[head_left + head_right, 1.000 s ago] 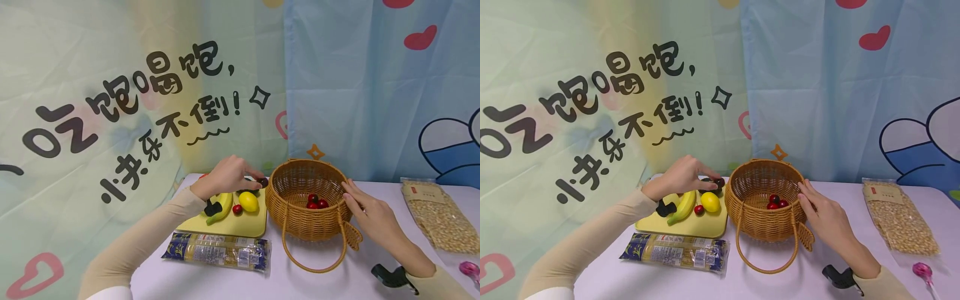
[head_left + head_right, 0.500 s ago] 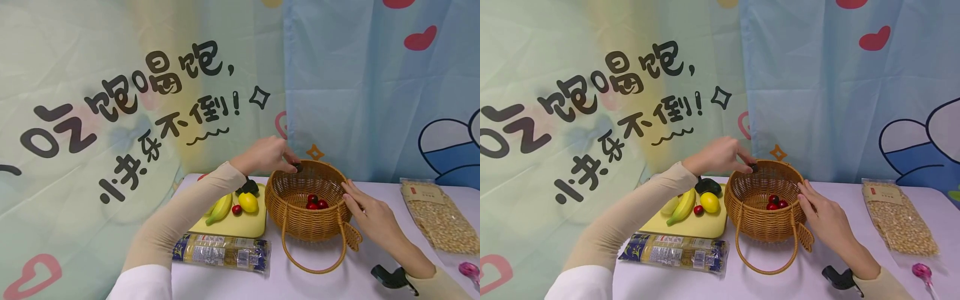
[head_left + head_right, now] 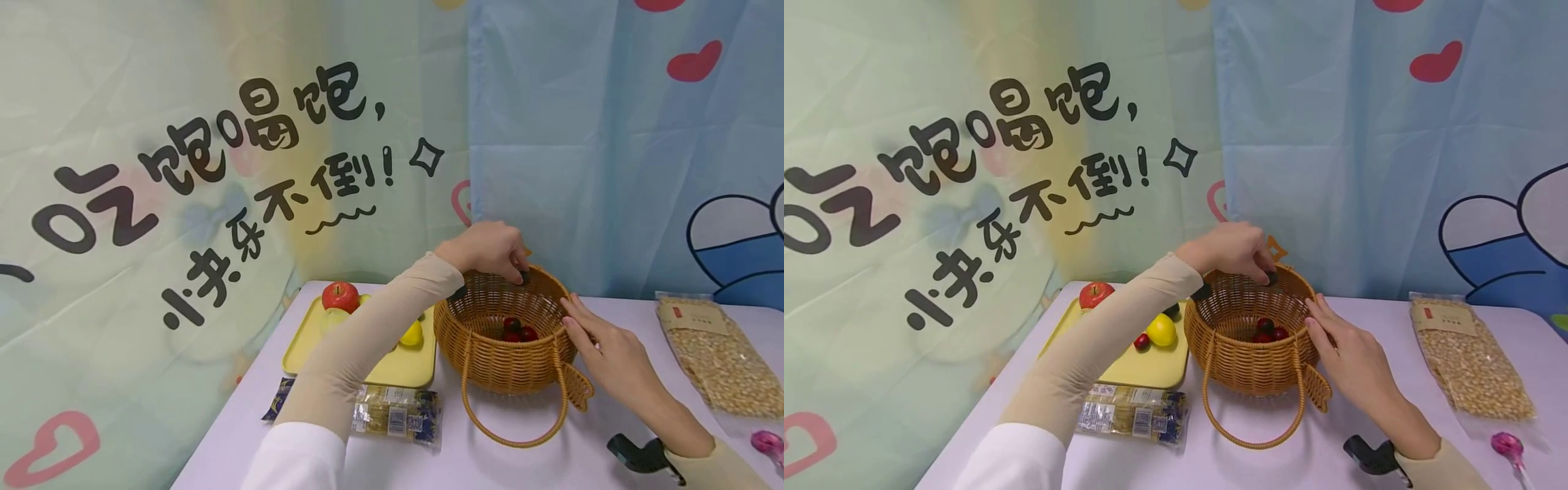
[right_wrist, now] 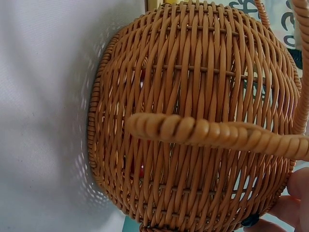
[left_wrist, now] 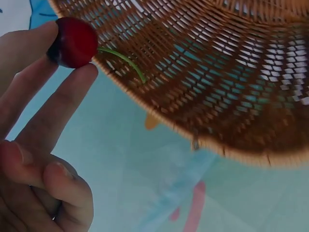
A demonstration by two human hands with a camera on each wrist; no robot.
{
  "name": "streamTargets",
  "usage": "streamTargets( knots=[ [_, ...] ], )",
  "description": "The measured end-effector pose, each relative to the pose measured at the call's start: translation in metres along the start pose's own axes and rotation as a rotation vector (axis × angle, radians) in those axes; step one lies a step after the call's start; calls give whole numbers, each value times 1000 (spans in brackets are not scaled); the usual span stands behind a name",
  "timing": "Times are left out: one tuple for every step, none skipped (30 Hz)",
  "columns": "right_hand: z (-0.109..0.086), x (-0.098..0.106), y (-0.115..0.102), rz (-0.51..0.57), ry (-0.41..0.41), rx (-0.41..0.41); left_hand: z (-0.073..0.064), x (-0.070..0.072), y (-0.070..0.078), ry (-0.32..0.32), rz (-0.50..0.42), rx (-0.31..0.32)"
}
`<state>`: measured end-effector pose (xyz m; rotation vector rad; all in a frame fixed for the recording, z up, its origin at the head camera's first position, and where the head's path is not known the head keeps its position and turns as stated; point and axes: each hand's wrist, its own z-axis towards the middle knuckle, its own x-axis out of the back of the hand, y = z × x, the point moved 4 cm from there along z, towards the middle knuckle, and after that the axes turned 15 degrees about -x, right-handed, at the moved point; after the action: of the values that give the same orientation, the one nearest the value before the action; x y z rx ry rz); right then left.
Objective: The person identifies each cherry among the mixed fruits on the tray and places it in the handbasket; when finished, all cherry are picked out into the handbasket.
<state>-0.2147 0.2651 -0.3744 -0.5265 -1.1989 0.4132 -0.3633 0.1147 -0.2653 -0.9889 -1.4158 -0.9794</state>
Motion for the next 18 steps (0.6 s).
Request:
streamTargets(
  knots=[
    [0,0,0,0,3,3,5,-3,0,-10,7,2],
    [0,0,0,1,4,6,9,-7,-1,-26,8,15],
    [0,1,0,1,6,10,13,-11,-1,-38,8,21],
    [0,1,0,2,6,11,17,-14,0,-48,11,20],
    [0,1,0,2,6,12,20,-18,0,-56,9,20],
    [0,1,1,1,7,13,23,-21,1,-64,4,21],
    [0,1,1,0,7,13,25,-25,2,-74,-11,25],
    [0,1,1,-2,7,13,27,-29,3,-80,-21,26],
    [0,1,1,-4,8,13,28,-32,3,-84,-25,26],
    [1,1,1,-5,6,12,29,-35,4,-90,-30,29],
    [1,1,1,-7,7,13,30,-38,4,-98,-37,37],
    [1,1,1,-8,7,15,30,-41,4,-105,-39,44],
    [1,1,0,-8,5,15,31,-44,4,-112,-42,49],
    [1,1,0,-7,5,16,31,-46,3,-117,-38,53],
    [1,1,0,-7,6,17,31,-49,3,-121,-36,60],
    [0,1,0,-6,6,16,31,-51,2,-125,-36,60],
    [0,1,0,-4,6,15,31,-53,2,-127,-35,62],
    [0,1,0,-3,5,12,31,-55,1,-131,-35,62]
  ],
)
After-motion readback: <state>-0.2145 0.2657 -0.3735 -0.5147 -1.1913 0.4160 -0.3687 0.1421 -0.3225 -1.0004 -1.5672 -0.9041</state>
